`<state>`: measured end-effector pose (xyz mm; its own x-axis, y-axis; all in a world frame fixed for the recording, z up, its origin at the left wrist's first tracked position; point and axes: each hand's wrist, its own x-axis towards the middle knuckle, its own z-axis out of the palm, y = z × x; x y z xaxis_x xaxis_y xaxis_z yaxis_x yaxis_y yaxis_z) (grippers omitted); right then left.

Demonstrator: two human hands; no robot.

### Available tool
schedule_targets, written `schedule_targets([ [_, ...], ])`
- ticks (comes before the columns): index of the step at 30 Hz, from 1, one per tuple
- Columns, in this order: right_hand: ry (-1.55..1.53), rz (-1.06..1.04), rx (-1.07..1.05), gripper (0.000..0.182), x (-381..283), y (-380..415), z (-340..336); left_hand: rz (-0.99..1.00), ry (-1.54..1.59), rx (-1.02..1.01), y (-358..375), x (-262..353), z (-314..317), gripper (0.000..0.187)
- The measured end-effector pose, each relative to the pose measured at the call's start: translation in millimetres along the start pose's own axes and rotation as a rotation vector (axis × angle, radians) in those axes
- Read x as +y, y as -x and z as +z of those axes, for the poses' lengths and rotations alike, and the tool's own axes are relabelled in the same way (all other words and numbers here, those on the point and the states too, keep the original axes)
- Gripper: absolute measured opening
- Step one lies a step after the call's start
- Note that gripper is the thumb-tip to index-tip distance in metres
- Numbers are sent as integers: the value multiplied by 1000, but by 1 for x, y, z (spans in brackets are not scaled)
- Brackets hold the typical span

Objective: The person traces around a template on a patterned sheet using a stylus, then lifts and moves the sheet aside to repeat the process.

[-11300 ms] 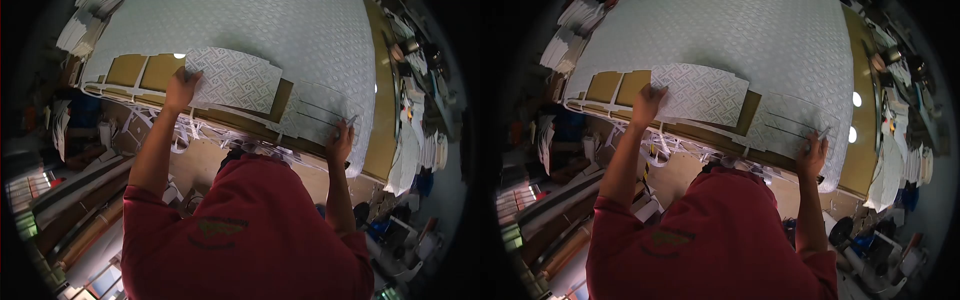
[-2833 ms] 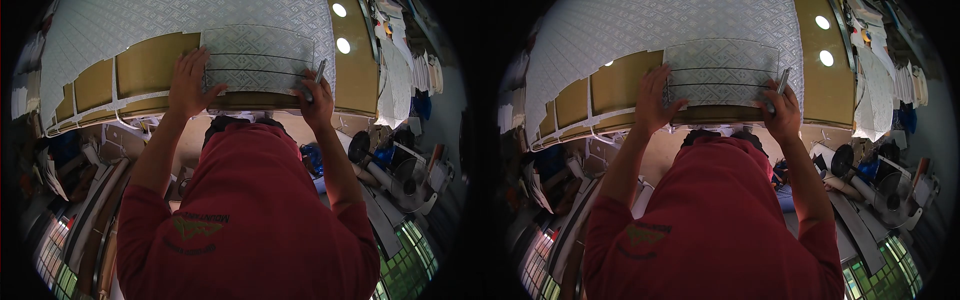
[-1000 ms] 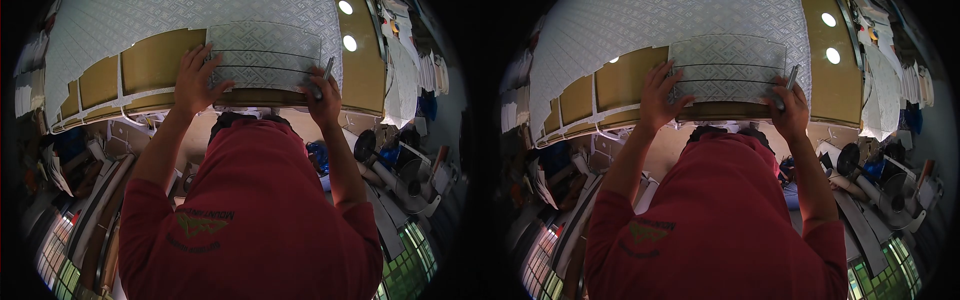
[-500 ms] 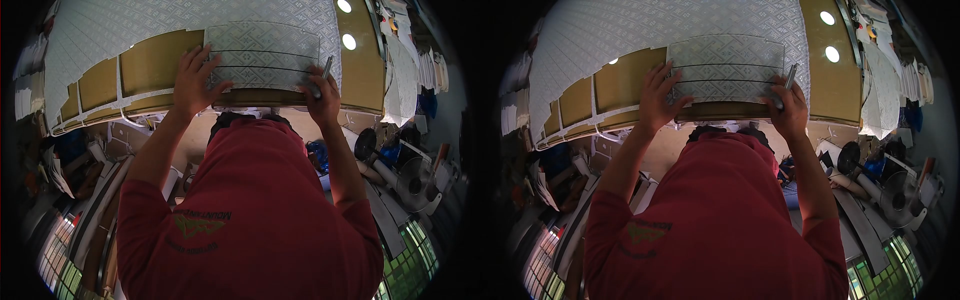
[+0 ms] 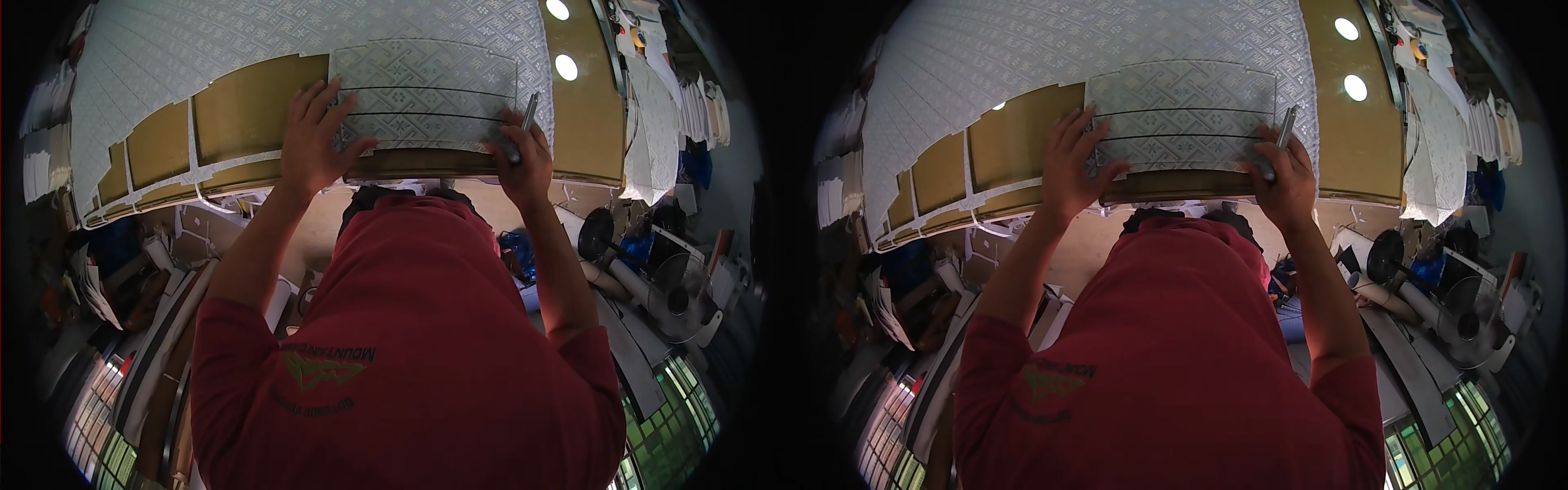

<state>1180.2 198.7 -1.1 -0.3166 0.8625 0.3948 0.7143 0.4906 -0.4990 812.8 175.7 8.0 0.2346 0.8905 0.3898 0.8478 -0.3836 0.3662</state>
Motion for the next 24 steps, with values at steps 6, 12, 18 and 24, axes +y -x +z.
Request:
schedule_targets([
  [6,2,-12,21,39,2,1,2,3,2,1,0,0,1,68],
  [12,8,-49,19,40,-1,-2,-2,11,9,-6,-1,2,-1,69],
  [18,-20,-27,12,39,-4,-3,-4,16,1,-30,-1,1,0,71],
  [24,-29,-26,14,39,-4,-2,-4,3,2,-37,-2,2,-1,71],
])
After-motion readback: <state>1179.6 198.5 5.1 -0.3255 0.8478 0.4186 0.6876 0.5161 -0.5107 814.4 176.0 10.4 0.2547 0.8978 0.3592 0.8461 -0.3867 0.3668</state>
